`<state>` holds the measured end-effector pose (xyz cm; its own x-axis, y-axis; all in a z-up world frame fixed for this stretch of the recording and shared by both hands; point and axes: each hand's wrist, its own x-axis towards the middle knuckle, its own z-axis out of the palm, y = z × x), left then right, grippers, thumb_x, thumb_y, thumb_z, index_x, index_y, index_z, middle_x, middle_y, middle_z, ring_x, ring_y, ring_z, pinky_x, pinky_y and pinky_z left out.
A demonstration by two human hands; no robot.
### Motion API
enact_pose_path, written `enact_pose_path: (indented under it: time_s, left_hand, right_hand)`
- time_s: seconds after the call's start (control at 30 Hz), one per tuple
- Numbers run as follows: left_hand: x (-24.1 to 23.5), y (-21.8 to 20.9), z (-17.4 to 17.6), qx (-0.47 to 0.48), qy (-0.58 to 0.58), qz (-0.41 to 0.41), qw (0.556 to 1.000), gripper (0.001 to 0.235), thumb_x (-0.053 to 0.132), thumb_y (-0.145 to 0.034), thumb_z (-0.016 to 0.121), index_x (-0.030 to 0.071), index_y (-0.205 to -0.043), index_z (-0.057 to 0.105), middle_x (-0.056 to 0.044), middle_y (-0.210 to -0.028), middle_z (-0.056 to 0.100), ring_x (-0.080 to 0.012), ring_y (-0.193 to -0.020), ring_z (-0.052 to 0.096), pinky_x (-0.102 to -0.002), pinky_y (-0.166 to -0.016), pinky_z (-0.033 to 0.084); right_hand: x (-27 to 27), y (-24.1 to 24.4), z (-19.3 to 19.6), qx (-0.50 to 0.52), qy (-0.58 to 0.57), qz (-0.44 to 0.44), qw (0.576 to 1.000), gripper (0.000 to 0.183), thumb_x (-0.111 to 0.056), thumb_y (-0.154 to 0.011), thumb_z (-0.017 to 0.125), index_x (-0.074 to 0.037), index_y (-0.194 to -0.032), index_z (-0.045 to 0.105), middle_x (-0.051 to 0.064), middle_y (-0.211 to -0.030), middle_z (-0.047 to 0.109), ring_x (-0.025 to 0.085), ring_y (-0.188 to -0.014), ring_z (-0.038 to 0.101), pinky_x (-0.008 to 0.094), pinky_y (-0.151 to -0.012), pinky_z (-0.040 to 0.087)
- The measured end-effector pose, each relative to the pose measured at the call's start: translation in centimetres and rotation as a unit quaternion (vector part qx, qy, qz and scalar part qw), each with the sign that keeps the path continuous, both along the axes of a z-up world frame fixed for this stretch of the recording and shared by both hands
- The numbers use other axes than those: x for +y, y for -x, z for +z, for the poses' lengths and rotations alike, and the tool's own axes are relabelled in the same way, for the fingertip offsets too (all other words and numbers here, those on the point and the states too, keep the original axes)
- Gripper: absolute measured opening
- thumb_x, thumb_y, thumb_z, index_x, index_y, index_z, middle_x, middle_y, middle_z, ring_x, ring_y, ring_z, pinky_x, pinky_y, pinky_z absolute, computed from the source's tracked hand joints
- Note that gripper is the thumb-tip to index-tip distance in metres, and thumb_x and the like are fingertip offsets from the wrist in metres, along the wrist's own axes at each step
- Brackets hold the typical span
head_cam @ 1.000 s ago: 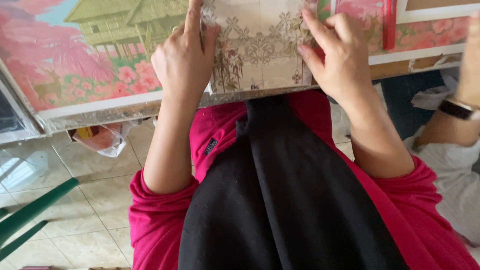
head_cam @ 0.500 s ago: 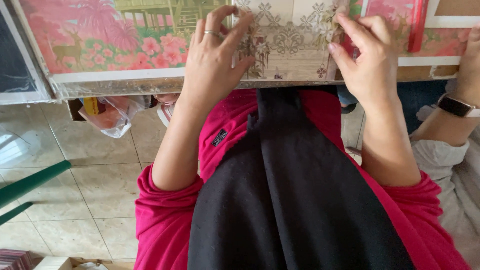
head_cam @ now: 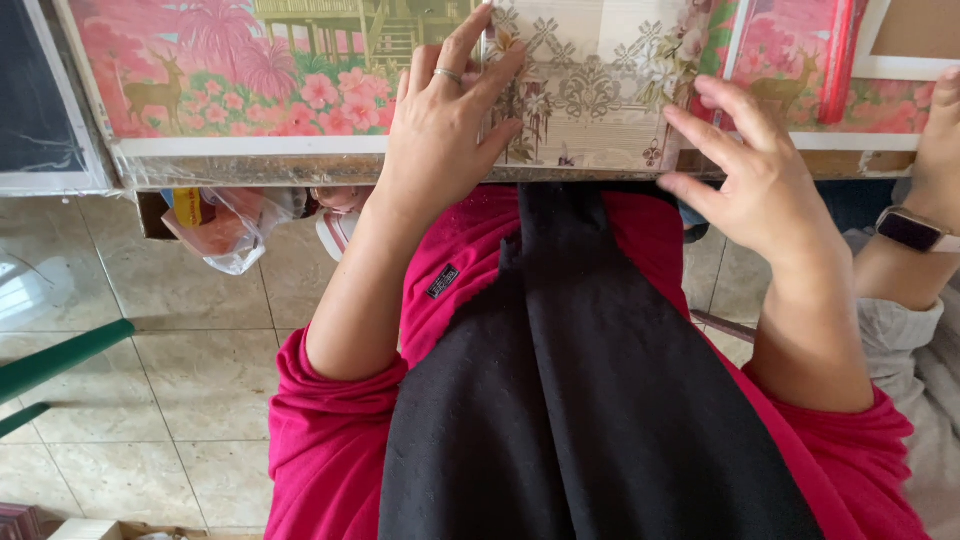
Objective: Folding printed invitation sheets and inserting them into decorative covers at a finishing workstation.
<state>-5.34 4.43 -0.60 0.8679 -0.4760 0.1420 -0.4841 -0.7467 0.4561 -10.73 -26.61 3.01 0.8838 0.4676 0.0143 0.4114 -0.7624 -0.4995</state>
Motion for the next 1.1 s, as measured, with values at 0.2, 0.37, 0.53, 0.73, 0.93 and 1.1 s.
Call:
enact_pose_path:
  time_s: [0.2,0.37,0.53,0.73,0.93,1.1]
  left_hand:
    - [-2.8,1.1,1.4,-0.063,-0.028,-0.016,0.998,0.04,0.012,-0.088,0.066,0.007,-0.127,0.057,-0.016,-0.146,0.03,-0.037,-0.132,0.039,-0.057,-0.107,0.037]
    - [-6.8,1.6,1.3,-0.057,-0.002,-0.134,0.989,0.05,0.028,-0.093,0.071,0.009,-0.137,0.053,-0.016,-0.148,0.032,-0.0352,-0.139,0.026,-0.063,-0.112,0.019]
    - [-9.0,2.0,0.1,-0.119,-0.023,-0.15,0.981,0.051,0.038,-0.1,0.073,0.017,-0.14,0.05,-0.015,-0.146,0.036,-0.0341,-0.136,0.033,-0.063,-0.11,0.025]
    - [-9.8,2.3,0.0,-0.162,-0.032,-0.082,0.983,0.055,0.056,-0.099,0.062,0.024,-0.14,0.044,-0.006,-0.133,0.056,-0.0279,-0.127,0.051,-0.056,-0.108,0.03]
    - [-10.6,2.1,-0.8,-0.198,0.054,-0.012,0.979,0.033,0.014,-0.097,0.067,0.012,-0.128,0.055,-0.001,-0.116,0.066,-0.0205,-0.111,0.063,-0.05,-0.107,0.034]
    - [-9.7,2.4,-1.1,-0.017,0.304,0.057,0.951,0.031,0.004,-0.101,0.056,0.012,-0.13,0.051,-0.006,-0.129,0.06,-0.0212,-0.121,0.062,-0.045,-0.115,0.041]
  right_hand:
    - [-0.1,-0.1,-0.2,-0.079,-0.009,0.019,0.997,0.038,0.0,-0.087,0.079,0.005,-0.122,0.065,0.022,-0.137,0.054,0.034,-0.12,0.058,0.043,-0.104,0.047]
    - [-0.5,0.3,-1.7,-0.179,0.049,0.035,0.982,0.034,-0.002,-0.087,0.079,0.005,-0.118,0.066,0.021,-0.123,0.062,0.03,-0.1,0.066,0.04,-0.093,0.057]
    - [-0.1,0.7,-4.2,-0.26,0.018,0.001,0.965,0.031,0.001,-0.088,0.078,0.007,-0.115,0.065,0.018,-0.108,0.065,0.029,-0.096,0.063,0.04,-0.09,0.055]
    - [2.9,1.6,-0.8,-0.108,-0.207,-0.131,0.963,0.018,0.007,-0.096,0.06,0.008,-0.114,0.062,0.021,-0.111,0.063,0.033,-0.102,0.062,0.041,-0.092,0.051]
    - [4.1,0.6,-1.7,-0.042,-0.326,-0.23,0.916,0.023,-0.009,-0.102,0.049,0.002,-0.122,0.048,0.019,-0.112,0.061,0.027,-0.105,0.064,0.028,-0.082,0.051]
    - [5.6,-1.7,-2.6,-0.149,-0.065,-0.121,0.979,0.028,-0.002,-0.096,0.05,0.008,-0.123,0.055,0.022,-0.127,0.05,0.039,-0.117,0.049,0.049,-0.1,0.042]
